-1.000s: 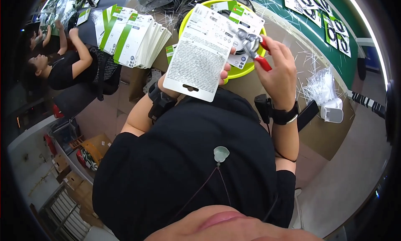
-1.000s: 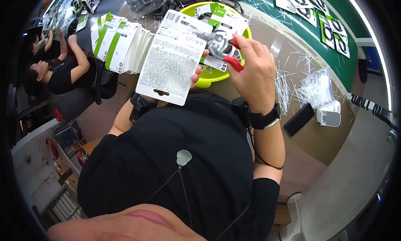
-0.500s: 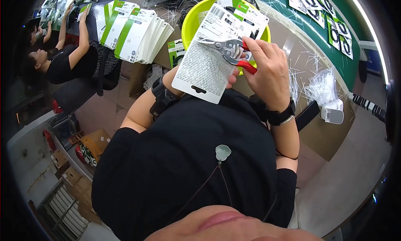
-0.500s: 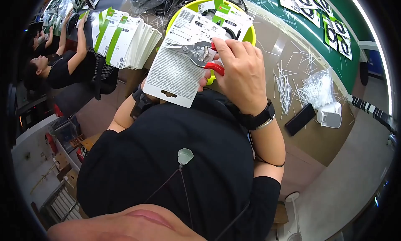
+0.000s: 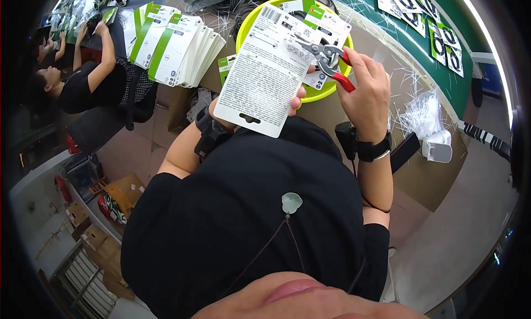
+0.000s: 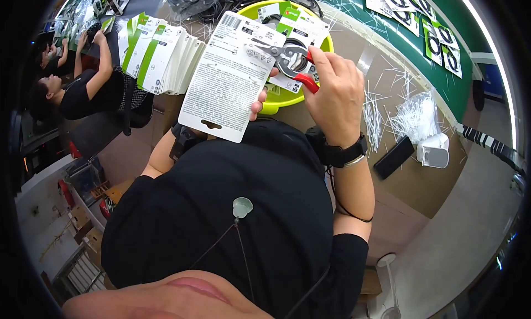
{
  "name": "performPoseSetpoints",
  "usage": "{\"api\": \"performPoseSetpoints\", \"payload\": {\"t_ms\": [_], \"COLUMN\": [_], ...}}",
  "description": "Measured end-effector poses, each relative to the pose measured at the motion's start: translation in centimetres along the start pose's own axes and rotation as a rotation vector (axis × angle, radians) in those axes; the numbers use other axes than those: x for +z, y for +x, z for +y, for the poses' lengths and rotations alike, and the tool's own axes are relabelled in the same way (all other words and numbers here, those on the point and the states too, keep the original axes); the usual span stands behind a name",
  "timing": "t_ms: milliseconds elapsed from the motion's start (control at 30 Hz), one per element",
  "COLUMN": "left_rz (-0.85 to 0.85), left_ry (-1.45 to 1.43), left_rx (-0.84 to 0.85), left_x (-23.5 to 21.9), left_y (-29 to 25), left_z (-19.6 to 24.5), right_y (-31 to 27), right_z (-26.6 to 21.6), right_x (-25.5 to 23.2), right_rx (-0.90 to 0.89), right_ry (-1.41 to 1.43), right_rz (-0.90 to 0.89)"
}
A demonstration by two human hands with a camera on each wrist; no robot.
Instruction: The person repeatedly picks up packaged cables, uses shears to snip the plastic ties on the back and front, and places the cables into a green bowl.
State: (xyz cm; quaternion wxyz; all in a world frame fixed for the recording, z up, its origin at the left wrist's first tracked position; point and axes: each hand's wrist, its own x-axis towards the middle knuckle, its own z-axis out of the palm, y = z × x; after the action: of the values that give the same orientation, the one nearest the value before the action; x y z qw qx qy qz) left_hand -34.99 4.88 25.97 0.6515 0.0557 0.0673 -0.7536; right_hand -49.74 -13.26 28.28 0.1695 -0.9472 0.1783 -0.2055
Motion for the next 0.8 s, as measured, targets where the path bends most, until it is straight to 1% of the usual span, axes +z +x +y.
{"api": "performPoseSetpoints", "payload": {"t_ms": [300,400,533,667,800], "left_rz": [0.020,-0.016,-0.008,0.004,0.001], "left_ry": [0.059,0.046,0.047,0.095,0.083], "left_rx": [0.011,0.015,0.013,0.037,0.017], "left_x": [-0.61,-0.56,-0.94,-0.47,-0.32], "left_y": [-0.24,-0.22,-0.38,-0.41,-0.44], "left_z": [0.25,0.24,0.30,0.14,0.13], "right_y": [-0.01,0.07,0.05,0.16,0.30], "right_z": [-0.17,-0.34,-0.40,-0.56,-0.46], "right_x": [0.25,0.23,0.15,-0.05,0.07], "right_rx": [-0.037,-0.037,-0.041,-0.049,-0.077], "right_ry": [-0.033,-0.030,-0.009,-0.015,-0.074], "right_rz": [0.019,0.044,0.067,0.053,0.044]}}
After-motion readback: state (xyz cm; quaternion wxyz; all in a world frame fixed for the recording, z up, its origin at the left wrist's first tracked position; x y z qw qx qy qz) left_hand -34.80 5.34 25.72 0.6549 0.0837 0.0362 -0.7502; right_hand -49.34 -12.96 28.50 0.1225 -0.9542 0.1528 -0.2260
